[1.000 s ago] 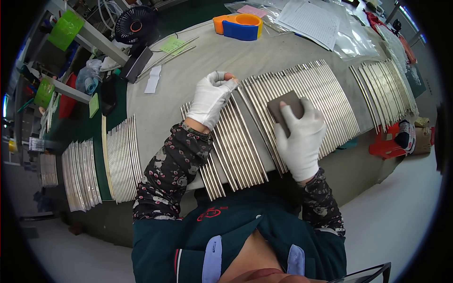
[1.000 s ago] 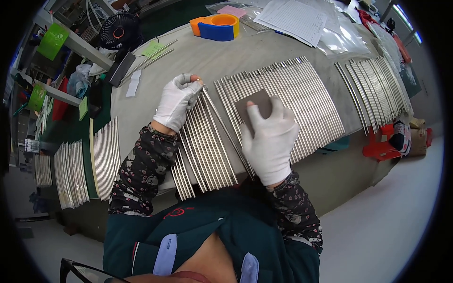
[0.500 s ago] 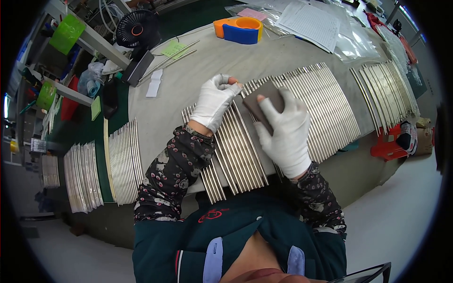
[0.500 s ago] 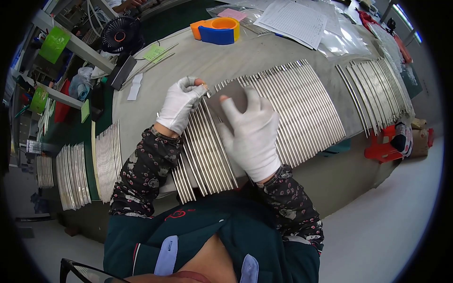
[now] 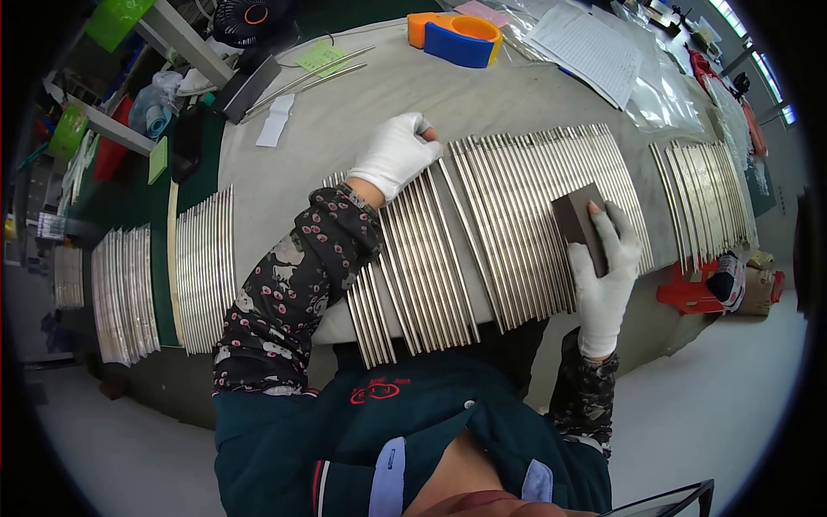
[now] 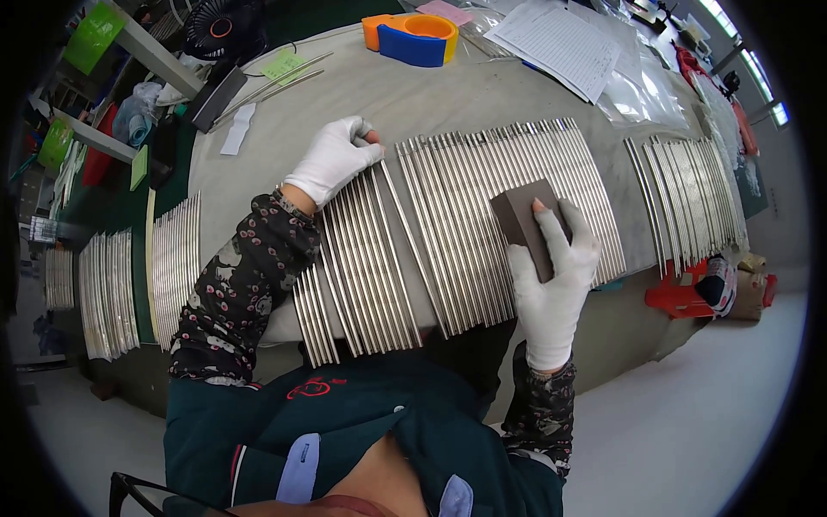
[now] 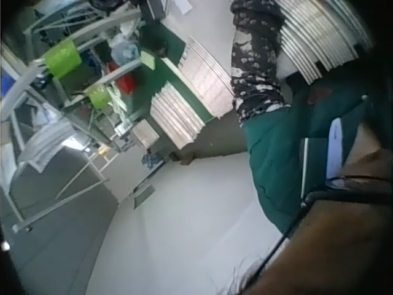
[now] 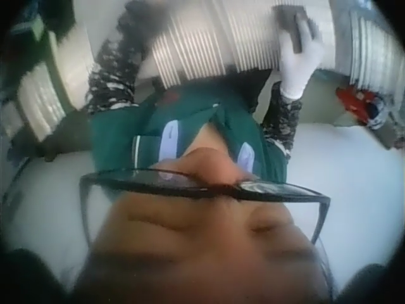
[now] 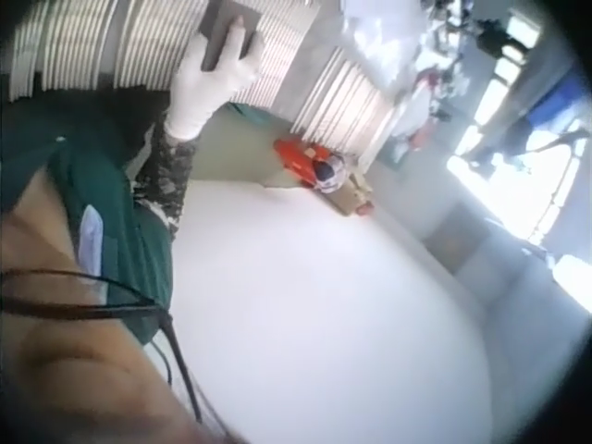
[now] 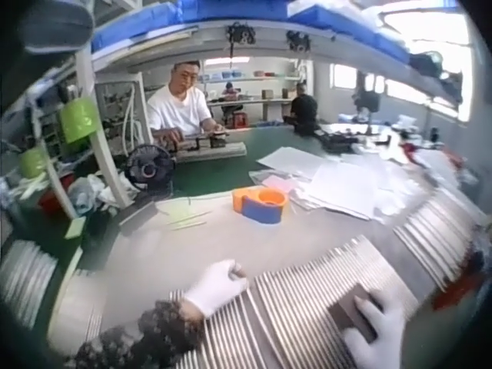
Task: The recorder uses a sanding block to smooth a bundle of bamboo sticks on a workshop table.
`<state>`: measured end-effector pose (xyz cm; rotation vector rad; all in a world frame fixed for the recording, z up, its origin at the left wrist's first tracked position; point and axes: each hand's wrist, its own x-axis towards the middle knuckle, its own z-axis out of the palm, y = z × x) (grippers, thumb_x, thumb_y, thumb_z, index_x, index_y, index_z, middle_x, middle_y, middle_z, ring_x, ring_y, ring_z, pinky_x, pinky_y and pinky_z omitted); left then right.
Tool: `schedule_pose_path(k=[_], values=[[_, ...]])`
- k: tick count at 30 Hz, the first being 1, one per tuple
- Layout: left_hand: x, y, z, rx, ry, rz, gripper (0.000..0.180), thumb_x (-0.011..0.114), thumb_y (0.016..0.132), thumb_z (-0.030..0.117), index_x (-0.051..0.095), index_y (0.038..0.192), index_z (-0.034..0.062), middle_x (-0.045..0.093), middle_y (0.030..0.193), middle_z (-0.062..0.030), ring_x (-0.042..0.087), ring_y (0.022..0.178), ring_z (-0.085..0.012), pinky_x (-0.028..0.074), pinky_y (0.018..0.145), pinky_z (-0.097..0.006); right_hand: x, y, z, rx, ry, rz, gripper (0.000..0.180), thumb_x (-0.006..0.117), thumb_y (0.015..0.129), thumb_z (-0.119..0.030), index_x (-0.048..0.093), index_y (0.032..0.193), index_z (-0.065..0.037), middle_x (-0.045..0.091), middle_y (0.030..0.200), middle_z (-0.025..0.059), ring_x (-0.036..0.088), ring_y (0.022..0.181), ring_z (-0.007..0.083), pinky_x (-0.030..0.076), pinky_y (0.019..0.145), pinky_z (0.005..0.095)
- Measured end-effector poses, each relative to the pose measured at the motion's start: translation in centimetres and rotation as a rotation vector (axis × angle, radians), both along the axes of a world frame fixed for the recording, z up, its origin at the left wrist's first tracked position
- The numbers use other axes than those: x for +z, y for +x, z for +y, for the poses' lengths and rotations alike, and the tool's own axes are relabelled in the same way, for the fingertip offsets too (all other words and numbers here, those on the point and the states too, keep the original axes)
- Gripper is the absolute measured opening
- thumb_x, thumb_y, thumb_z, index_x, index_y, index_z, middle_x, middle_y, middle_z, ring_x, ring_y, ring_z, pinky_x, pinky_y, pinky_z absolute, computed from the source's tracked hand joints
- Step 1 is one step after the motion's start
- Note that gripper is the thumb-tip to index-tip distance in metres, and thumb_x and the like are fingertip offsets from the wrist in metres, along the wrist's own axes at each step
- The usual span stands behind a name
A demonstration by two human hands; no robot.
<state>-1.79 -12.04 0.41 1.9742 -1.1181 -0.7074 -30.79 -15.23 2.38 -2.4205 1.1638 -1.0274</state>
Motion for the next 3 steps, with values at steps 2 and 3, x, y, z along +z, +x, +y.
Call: schedule_pose_path(k=[2, 3], values=[[0.2, -0.3, -0.2, 0.013, 0.046, -0.381, 0.026, 0.067, 0.074, 0.018, 0.064, 0.097, 0.0043, 0.067, 0.089, -0.0158, 0.066, 0.082, -0.0243, 0.051, 0.077, -0.034, -0.7, -0.9, 0.4, 0.014, 0.041, 0.006, 0.048, 0.069, 0.073, -0.014, 0.061, 0.12, -0.004, 0.05, 0.127, 0.0194, 0.046, 0.115, 0.0334, 0.036, 0.101, 0.0421], [0.2, -0.4, -0.4, -0.026, 0.018, -0.579, 0.026, 0.066, 0.077, 0.016, 0.065, 0.1, 0.0035, 0.068, 0.092, -0.0166, 0.066, 0.089, -0.0247, 0.051, 0.082, -0.035, -1.1, -1.6, 0.3, 0.021, 0.052, 0.023, 0.05, 0.069, 0.072, -0.016, 0.06, 0.121, -0.006, 0.049, 0.128, 0.0194, 0.045, 0.116, 0.0343, 0.034, 0.103, 0.0446]])
